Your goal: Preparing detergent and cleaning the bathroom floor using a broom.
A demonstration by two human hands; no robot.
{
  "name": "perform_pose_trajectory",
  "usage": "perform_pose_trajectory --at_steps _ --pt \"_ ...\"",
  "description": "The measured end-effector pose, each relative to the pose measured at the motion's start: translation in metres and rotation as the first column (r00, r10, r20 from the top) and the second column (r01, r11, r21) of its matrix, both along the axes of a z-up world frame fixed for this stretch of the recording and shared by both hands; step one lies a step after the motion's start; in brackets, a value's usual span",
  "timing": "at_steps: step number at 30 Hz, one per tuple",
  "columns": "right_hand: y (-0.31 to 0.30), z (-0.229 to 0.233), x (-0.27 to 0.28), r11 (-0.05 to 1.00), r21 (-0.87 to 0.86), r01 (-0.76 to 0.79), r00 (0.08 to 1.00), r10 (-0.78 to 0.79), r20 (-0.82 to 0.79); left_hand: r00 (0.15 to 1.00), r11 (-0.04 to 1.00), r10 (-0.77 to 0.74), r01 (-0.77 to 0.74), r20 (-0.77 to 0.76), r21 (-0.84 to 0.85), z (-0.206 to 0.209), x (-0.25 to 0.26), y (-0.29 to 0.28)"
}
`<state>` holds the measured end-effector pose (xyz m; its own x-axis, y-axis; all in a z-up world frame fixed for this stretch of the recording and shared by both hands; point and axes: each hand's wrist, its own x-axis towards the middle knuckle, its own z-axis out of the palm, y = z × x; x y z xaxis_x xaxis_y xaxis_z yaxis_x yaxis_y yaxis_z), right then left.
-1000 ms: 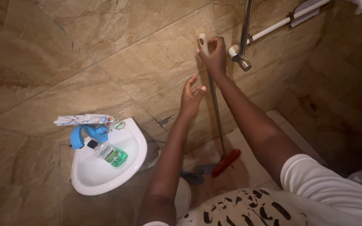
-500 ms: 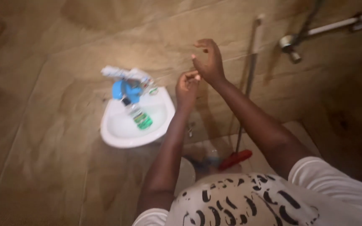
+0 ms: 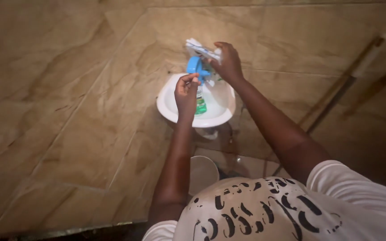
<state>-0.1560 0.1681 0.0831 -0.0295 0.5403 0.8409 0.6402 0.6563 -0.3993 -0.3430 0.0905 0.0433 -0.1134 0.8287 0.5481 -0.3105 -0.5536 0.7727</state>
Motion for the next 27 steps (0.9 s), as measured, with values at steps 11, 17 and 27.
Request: perform_pose_trajectory --at_steps 11,17,27 --pt "0.006 0.004 -0.002 0.989 -0.125 0.079 0.984 -0.098 -0.149 0.997 0.992 -0.075 0.076 0.017 -0.104 -0.009 -0.013 -0.017" --pt "-0.008 0.022 0.037 0.981 0.182 -0.072 0.834 0.159 -0.528 0.985 0.98 -0.167 0.162 -0.033 -0.112 -0.012 0.0 -0.01" --pt "-0.173 0.021 0.11 0.849 0.509 -0.142 0.808 0.396 -0.436 0.989 0.971 0.006 0.028 -0.145 0.236 0.056 0.045 -0.048"
